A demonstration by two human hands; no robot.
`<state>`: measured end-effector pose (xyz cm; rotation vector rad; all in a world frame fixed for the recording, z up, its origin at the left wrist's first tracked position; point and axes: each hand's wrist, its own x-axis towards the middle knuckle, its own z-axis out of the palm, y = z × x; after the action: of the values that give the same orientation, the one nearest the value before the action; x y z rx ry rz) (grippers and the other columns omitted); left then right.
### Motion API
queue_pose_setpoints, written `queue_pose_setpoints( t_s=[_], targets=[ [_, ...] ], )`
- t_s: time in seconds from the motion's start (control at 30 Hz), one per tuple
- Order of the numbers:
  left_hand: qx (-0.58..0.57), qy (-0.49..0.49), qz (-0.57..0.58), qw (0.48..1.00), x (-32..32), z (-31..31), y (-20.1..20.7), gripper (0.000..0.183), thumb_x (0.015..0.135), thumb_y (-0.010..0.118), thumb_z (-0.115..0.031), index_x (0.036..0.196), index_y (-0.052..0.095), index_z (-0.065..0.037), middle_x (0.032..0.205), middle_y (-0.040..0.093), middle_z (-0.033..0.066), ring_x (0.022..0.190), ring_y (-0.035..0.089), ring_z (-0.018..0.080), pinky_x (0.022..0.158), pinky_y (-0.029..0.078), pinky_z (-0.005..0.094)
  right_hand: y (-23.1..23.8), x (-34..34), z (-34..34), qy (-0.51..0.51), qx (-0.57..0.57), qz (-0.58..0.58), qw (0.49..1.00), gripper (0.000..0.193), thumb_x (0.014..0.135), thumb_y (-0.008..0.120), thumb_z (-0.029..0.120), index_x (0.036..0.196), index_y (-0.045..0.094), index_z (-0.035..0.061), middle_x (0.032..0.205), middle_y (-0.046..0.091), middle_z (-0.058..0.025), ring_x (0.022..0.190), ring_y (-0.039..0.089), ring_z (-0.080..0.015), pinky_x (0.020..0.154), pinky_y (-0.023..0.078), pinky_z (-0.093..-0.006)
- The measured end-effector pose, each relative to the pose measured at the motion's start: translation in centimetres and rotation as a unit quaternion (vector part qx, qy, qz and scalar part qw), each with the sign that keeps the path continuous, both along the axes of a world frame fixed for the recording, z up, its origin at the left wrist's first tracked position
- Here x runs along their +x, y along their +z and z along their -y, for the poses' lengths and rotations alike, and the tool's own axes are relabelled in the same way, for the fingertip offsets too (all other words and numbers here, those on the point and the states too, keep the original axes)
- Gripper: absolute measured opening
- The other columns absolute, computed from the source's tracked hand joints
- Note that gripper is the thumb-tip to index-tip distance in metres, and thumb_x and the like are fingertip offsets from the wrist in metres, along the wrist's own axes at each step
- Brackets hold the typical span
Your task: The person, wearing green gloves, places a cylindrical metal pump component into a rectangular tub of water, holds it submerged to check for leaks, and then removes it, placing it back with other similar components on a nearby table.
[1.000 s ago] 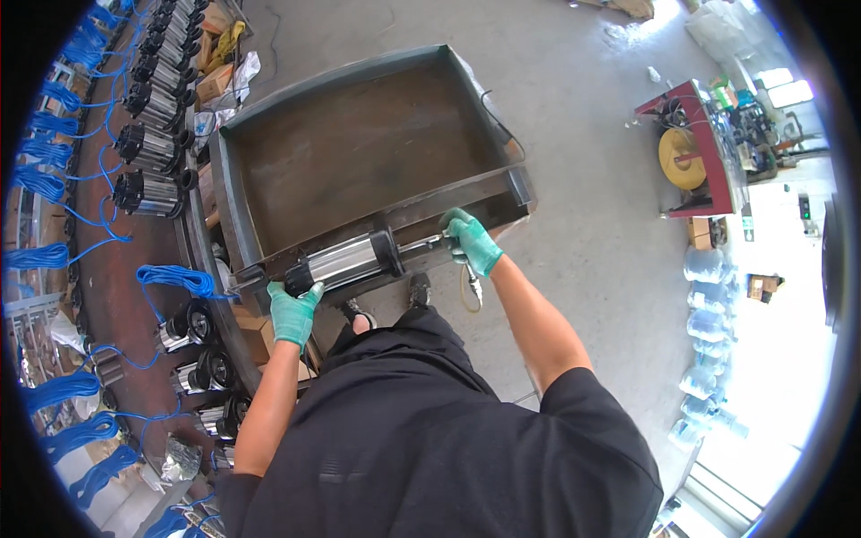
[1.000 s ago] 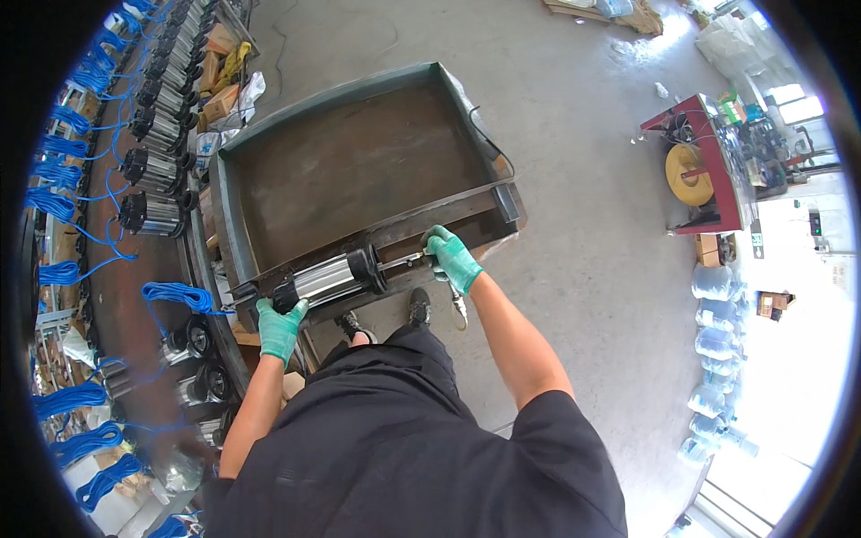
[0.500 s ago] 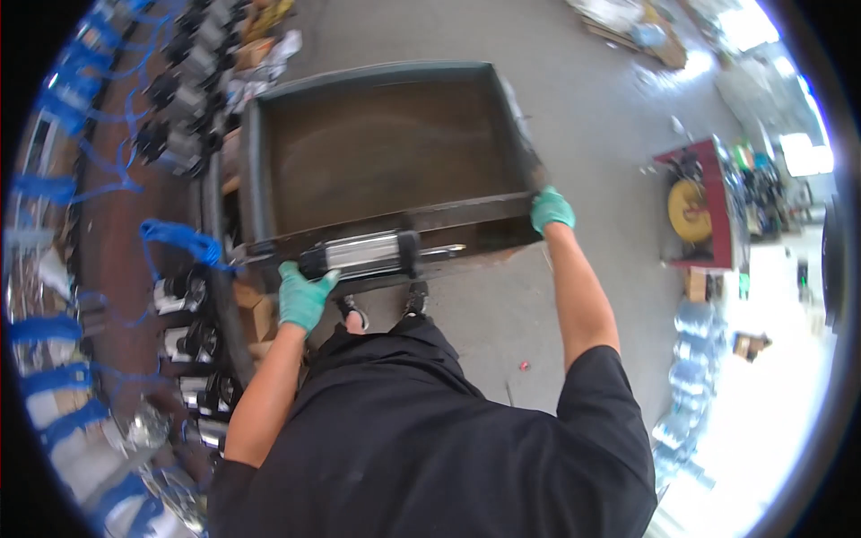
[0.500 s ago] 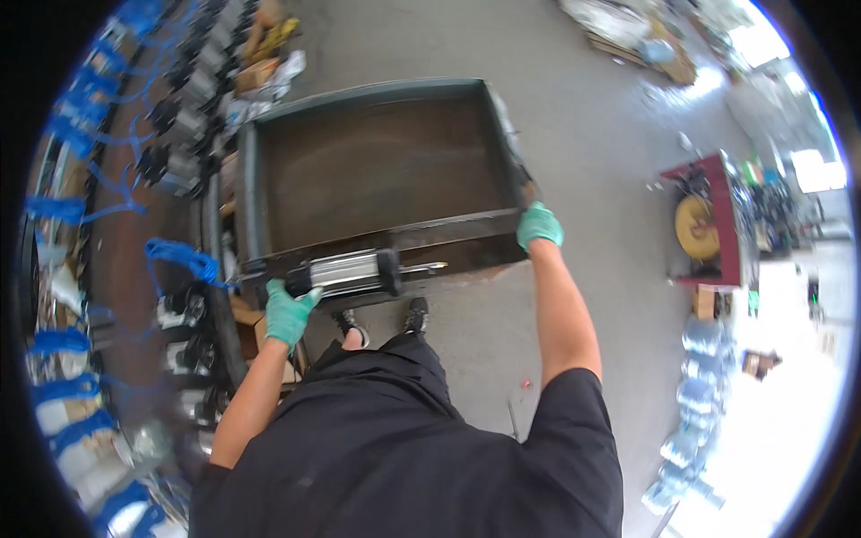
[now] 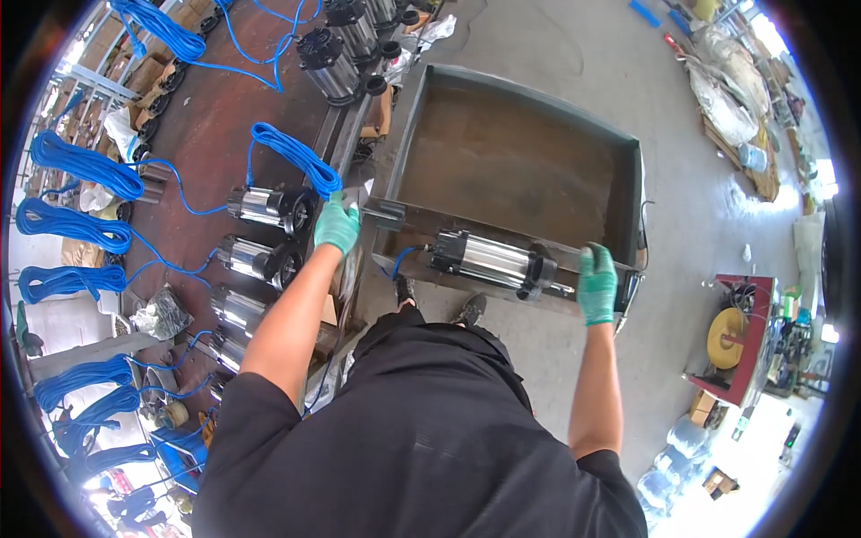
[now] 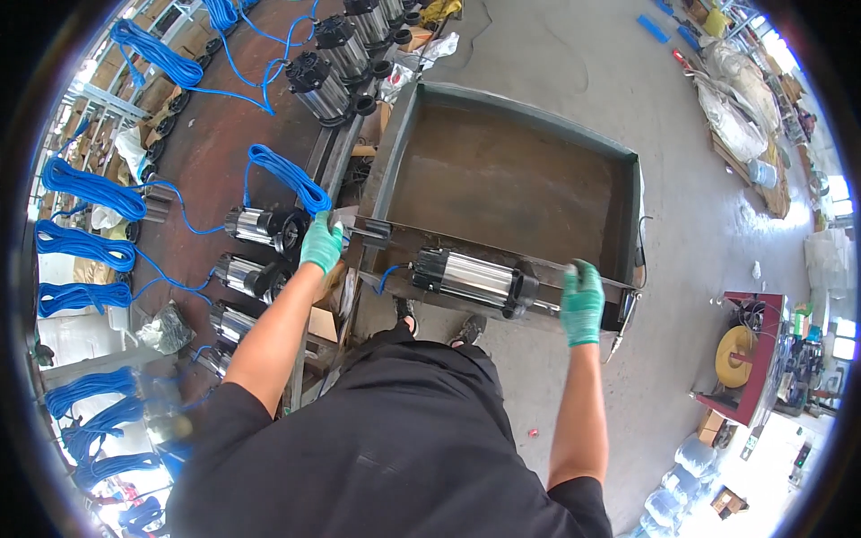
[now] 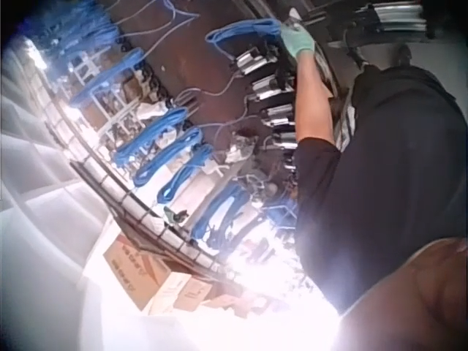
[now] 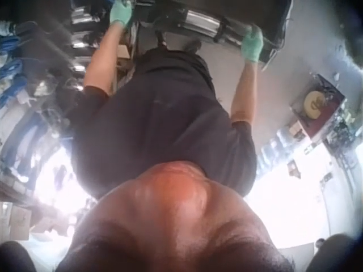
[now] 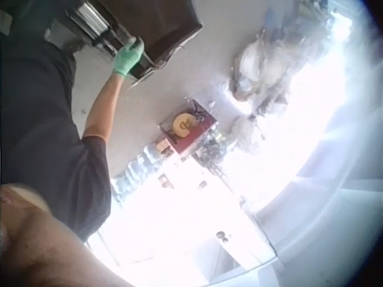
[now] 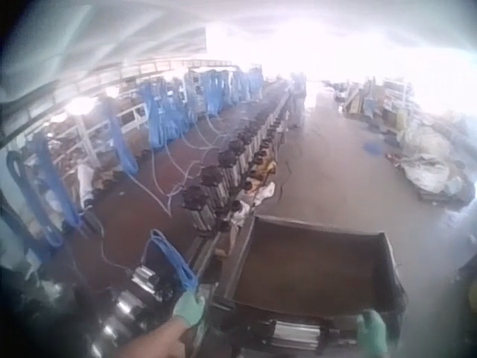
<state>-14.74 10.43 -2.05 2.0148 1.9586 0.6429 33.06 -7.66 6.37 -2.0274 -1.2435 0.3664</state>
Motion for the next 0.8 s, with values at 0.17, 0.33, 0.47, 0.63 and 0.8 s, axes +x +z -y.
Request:
queue_pose_setpoints(
  t_s=[0.17,0.33,0.47,0.63,0.8],
  targets=[
    [-0.468,0.200,0.412,0.756,-0.5,-3.7,-0.8,0.020,0.102,0.060,-0.033,0.110,0.062,-0.014,0.081,0.066,0.0042,0.059,0.061,0.0182,0.054,0.055,0.0400,0.5,-8.4,-3.3,0.018,-0.041,0.044,0.998,0.021,0.097,0.065,0.021,0.109,0.069,0.0040,0.105,0.069,-0.0168,0.095,0.067,-0.0339,0.086,0.053,-0.0416],
    [-0.454,0.164,0.464,0.742,-1.0,-2.5,-1.6,0.014,0.104,0.058,-0.029,0.103,0.062,-0.016,0.072,0.056,-0.0017,0.048,0.052,0.0128,0.045,0.048,0.0352,0.6,-9.3,-4.1,0.018,-0.043,0.076,0.996,0.019,0.094,0.065,0.020,0.105,0.071,0.0049,0.102,0.070,-0.0161,0.094,0.066,-0.0350,0.084,0.053,-0.0444],
    [-0.199,-0.047,0.319,0.925,-0.3,0.2,0.0,0.013,0.103,0.060,-0.019,0.103,0.060,-0.006,0.074,0.060,0.0045,0.058,0.054,0.0179,0.057,0.047,0.0368,0.4,-9.5,-4.1,0.015,-0.053,0.105,0.993,0.019,0.094,0.065,0.019,0.105,0.071,0.0047,0.102,0.070,-0.0157,0.094,0.067,-0.0348,0.085,0.053,-0.0440],
    [-0.214,-0.099,0.407,0.882,2.0,3.6,4.9,0.010,0.105,0.057,-0.020,0.102,0.058,-0.011,0.074,0.055,-0.0020,0.057,0.050,0.0079,0.051,0.043,0.0267,0.6,-9.3,-4.0,0.004,-0.066,0.108,0.992,0.019,0.094,0.064,0.020,0.104,0.071,0.0050,0.102,0.070,-0.0156,0.093,0.067,-0.0345,0.084,0.053,-0.0438],
    [-0.273,-0.110,0.459,0.838,2.6,4.8,2.9,0.009,0.106,0.056,-0.022,0.103,0.057,-0.013,0.072,0.051,-0.0043,0.052,0.047,0.0053,0.046,0.041,0.0231,0.9,-9.6,-4.4,0.017,-0.052,0.106,0.993,0.017,0.093,0.064,0.019,0.102,0.071,0.0053,0.099,0.070,-0.0153,0.091,0.067,-0.0346,0.083,0.053,-0.0430]
  ],
)
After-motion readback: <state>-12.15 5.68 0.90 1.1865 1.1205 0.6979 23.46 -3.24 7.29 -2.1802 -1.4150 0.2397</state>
